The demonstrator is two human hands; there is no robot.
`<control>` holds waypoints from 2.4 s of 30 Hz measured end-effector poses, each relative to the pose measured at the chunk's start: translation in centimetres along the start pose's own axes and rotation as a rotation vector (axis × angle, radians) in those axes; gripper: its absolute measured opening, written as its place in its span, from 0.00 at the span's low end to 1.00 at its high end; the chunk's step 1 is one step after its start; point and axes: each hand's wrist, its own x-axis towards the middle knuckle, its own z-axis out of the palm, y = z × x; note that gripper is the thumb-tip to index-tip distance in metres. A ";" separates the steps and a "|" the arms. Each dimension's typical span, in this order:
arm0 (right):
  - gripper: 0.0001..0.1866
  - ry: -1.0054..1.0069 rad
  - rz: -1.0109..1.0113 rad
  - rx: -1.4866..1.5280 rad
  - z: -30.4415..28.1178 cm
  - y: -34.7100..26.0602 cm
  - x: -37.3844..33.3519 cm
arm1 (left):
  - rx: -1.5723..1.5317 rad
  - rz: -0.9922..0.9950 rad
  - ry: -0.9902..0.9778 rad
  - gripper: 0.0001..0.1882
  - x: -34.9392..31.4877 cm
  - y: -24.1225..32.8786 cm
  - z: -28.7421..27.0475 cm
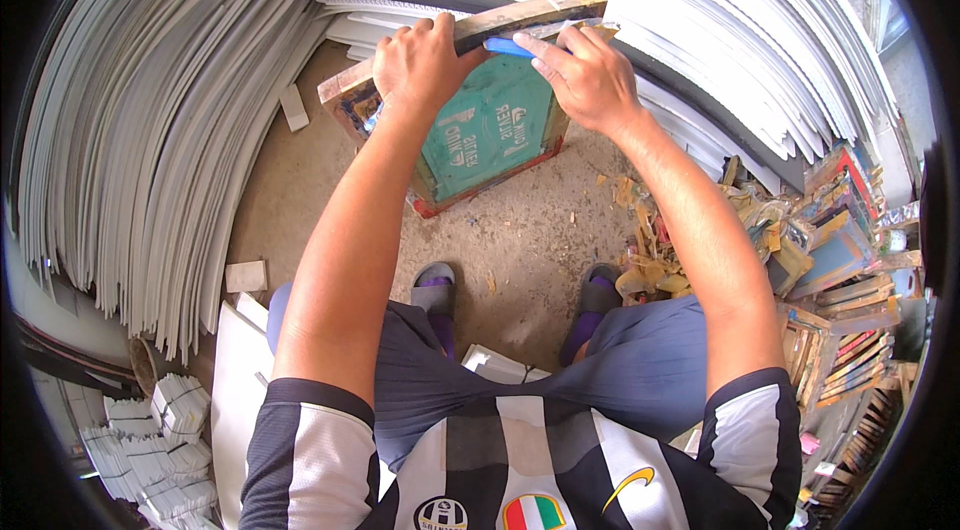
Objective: The person sits on the floor and scrapes a green rectangular board with a blue utility knife. They repeatedly scrape the edges and surface of the board to remove a yellowish residue or adhesive, occasionally turning the board to access different sides.
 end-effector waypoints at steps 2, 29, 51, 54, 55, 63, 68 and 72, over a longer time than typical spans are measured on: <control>0.19 -0.005 0.011 -0.001 0.0 -0.1 0.1 | 0.001 0.004 0.018 0.34 0.0 -0.1 0.1; 0.16 -0.059 0.106 -0.112 -0.8 -0.1 0.1 | -0.005 -0.027 -0.039 0.40 0.2 0.2 -0.3; 0.07 0.469 0.336 0.244 7.6 -5.3 1.8 | -0.372 0.255 -0.357 0.38 1.8 -4.1 -2.5; 0.07 0.513 0.379 0.274 8.2 -5.2 2.0 | -0.371 0.223 -0.428 0.42 2.2 -4.0 -2.4; 0.08 0.496 0.378 0.271 8.3 -5.1 1.9 | -0.365 0.226 -0.424 0.42 2.1 -4.0 -2.3; 0.07 0.520 0.314 0.159 8.6 -4.9 2.5 | -0.372 0.228 -0.409 0.40 1.8 -4.0 -1.9; 0.06 0.504 0.128 -0.106 9.0 -3.4 2.5 | -0.371 0.208 -0.424 0.40 1.8 -3.9 -2.4; 0.04 0.463 0.052 -0.191 8.8 -2.6 2.7 | -0.395 0.206 -0.447 0.40 2.0 -4.0 -2.6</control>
